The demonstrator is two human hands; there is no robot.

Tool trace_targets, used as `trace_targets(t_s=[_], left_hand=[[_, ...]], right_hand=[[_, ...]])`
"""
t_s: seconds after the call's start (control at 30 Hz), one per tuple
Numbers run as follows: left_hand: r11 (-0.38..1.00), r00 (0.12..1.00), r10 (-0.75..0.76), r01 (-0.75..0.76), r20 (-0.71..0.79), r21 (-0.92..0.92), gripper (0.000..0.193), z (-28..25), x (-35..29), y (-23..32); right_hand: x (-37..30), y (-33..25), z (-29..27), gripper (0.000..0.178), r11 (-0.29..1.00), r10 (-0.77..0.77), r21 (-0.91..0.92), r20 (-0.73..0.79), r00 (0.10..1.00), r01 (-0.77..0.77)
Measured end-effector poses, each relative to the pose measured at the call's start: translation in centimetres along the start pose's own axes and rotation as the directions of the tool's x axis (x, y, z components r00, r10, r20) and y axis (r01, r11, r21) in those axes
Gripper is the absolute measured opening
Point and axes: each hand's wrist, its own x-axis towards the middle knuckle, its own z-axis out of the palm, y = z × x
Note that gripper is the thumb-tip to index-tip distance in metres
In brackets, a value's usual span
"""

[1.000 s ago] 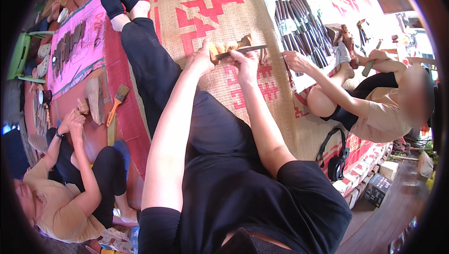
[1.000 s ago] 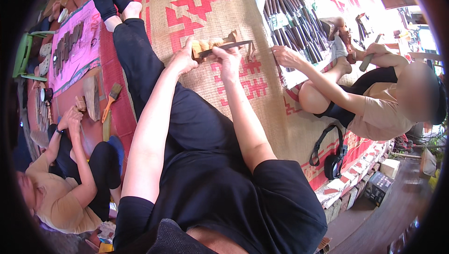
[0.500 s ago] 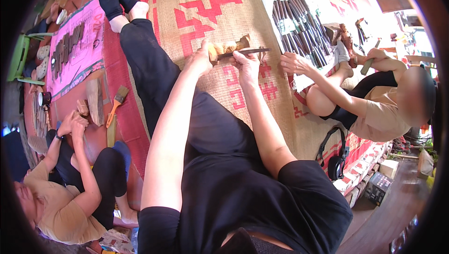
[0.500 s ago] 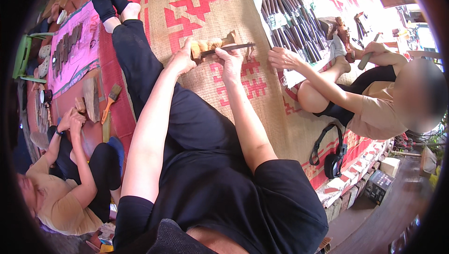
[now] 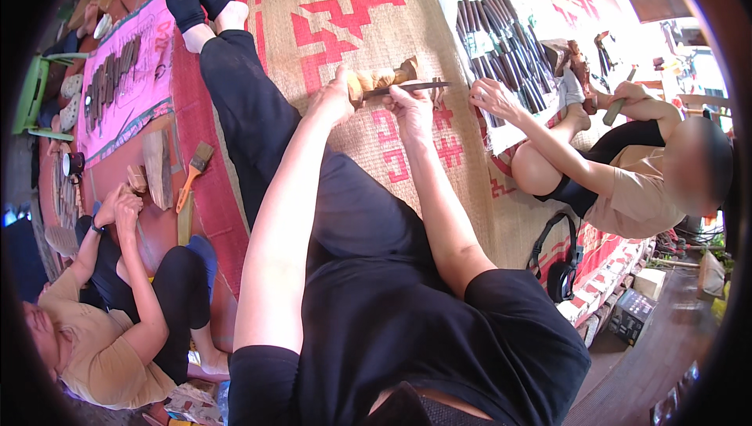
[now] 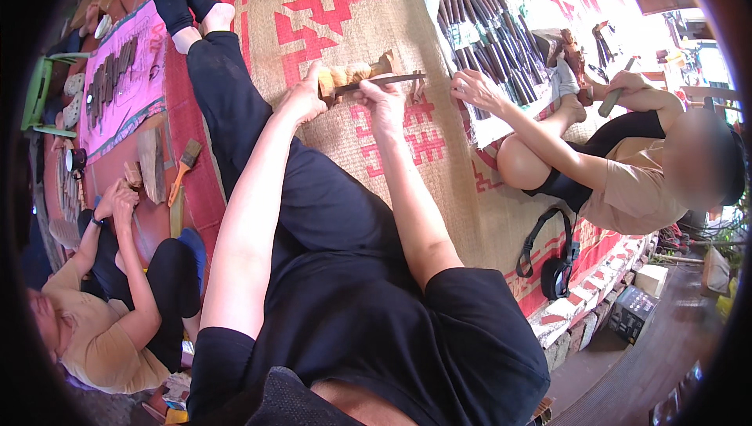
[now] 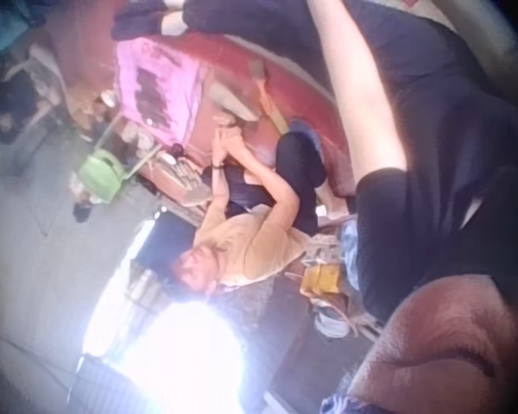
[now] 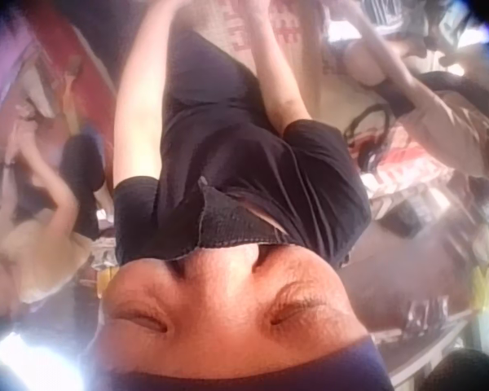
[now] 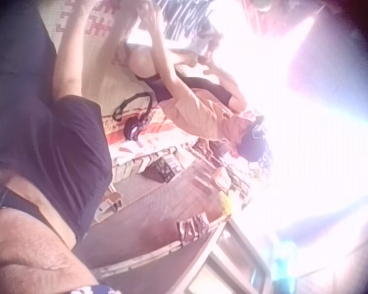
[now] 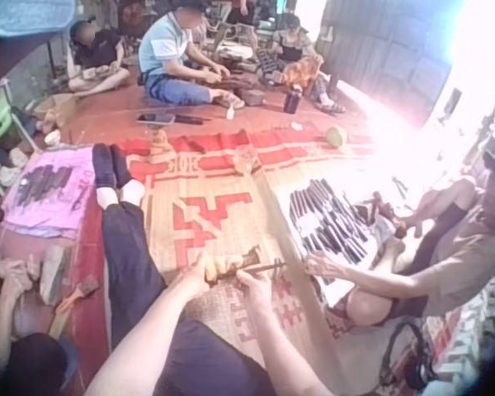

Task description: The person sits on a mat and uses a knife to carve a small wooden object held in their left hand. They repeatedly scrape and shape the wood while other people work nearby on similar tasks.

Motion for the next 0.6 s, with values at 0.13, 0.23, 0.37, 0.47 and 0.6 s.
trace_targets(t_s=[0.13, 0.23, 0.37, 0.47, 0.6], left_hand=[[1.0, 1.0, 0.019, -0.019, 0.002, 0.009, 0.09, -0.2, -0.4, 0.4], [1.0, 0.999, -0.009, 0.009, 0.031, 0.012, 0.075, -1.0, -1.2, 1.0], [1.0, 0.996, -0.006, 0.005, 0.093, 0.008, 0.074, -1.9, -1.3, 1.3], [0.999, 1.0, 0.015, -0.014, -0.007, 0.048, 0.096, -0.6, -0.7, 0.5], [0.998, 0.999, -0.015, 0.013, 0.032, 0.055, 0.083, -0.7, -0.9, 1.1]], right_hand=[[0.2, 0.9, -0.5, 0.008, 1.0, -0.003, 0.017, 0.019, 1.0, 0.002], [0.4, 0.4, -1.0, 0.008, 0.999, -0.033, -0.041, -0.029, 0.999, 0.032], [-0.3, 0.3, 0.3, 0.01, 1.0, -0.007, 0.022, 0.097, 0.995, 0.005], [-0.1, 0.7, 0.3, 0.009, 1.0, 0.023, -0.001, 0.085, 0.996, -0.023], [0.6, 0.4, -1.4, 0.008, 1.0, -0.021, 0.021, -0.035, 0.999, 0.022]])
